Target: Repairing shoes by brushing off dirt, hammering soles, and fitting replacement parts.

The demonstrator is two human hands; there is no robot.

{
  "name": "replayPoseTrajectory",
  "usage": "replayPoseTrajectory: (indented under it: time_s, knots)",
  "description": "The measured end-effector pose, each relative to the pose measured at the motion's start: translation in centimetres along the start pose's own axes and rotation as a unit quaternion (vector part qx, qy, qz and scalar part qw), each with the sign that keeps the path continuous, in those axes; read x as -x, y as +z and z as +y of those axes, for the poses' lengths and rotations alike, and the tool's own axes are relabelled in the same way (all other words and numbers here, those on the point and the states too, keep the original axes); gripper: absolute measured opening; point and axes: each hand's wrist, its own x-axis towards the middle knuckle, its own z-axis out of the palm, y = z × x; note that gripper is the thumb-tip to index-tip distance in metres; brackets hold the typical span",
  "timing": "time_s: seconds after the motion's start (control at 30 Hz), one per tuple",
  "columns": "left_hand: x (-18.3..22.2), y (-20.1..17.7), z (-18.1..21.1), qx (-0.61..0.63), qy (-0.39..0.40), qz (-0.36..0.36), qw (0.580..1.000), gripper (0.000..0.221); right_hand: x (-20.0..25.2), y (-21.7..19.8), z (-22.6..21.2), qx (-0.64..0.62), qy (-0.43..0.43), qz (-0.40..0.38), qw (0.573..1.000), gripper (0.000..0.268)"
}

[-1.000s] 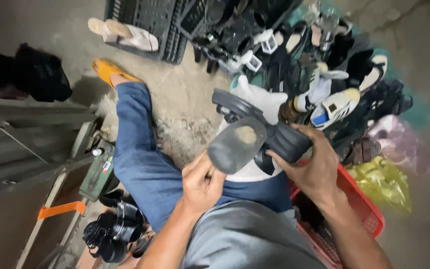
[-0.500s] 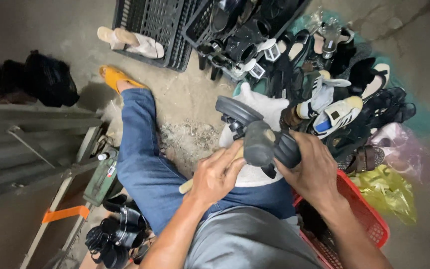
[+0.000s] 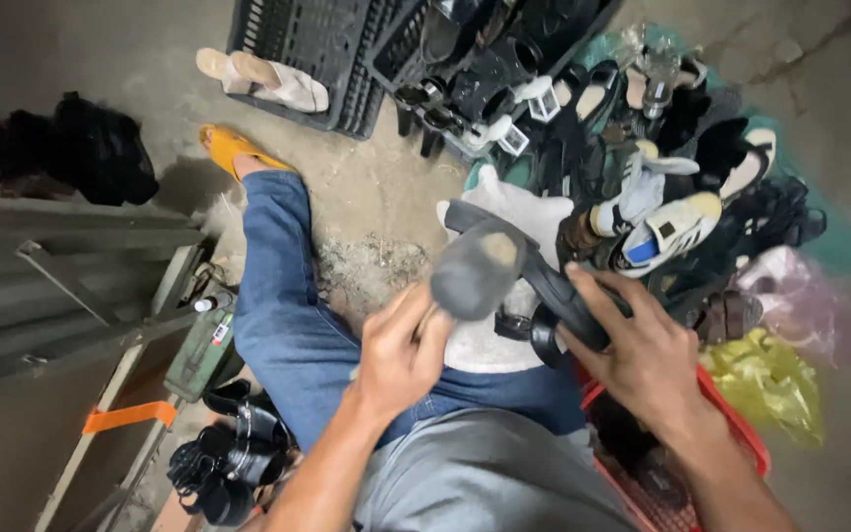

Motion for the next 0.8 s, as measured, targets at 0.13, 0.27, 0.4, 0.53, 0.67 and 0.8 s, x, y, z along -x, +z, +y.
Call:
replayPoseTrajectory:
  time_s: [0.13, 0.27, 0.4, 0.53, 0.67, 0.8]
  knots:
    - [-0.2, 0.4, -0.7, 0.000, 0.077, 0.058, 0.995, 0.020, 2.9, 1.3, 1.6, -0.025, 0.015, -0.001, 1.000, 0.060]
    - [-1.3, -0.2, -0.1, 0.018, -0.003, 0.019, 1.000, 0.009, 2.3, 0.5, 1.9, -0.073, 0.028, -0.013, 0.997, 0.063]
    - [-0.2, 0.4, -0.7, -0.060, 0.036, 0.046, 0.996, 0.026, 3.7, 1.0, 2.3, -0.103, 0.054, -0.029, 0.993, 0.070]
    - [-1.0, 0.2, -0.1, 0.002, -0.040, -0.002, 0.999, 0.014, 2.8, 0.3, 2.3, -0.150, 0.058, -0.027, 0.987, 0.066]
    - [-0.5, 0.6, -0.5, 0.008, -0.033, 0.025, 0.999, 0.011, 3.5, 0.3, 2.7, -0.185, 0.065, -0.036, 0.980, 0.073]
    - [-0.5, 1.1, -2.1, 0.069, -0.091, 0.024, 0.993, 0.012, 4.2, 1.0, 4.3, -0.206, 0.073, -0.049, 0.975, 0.076]
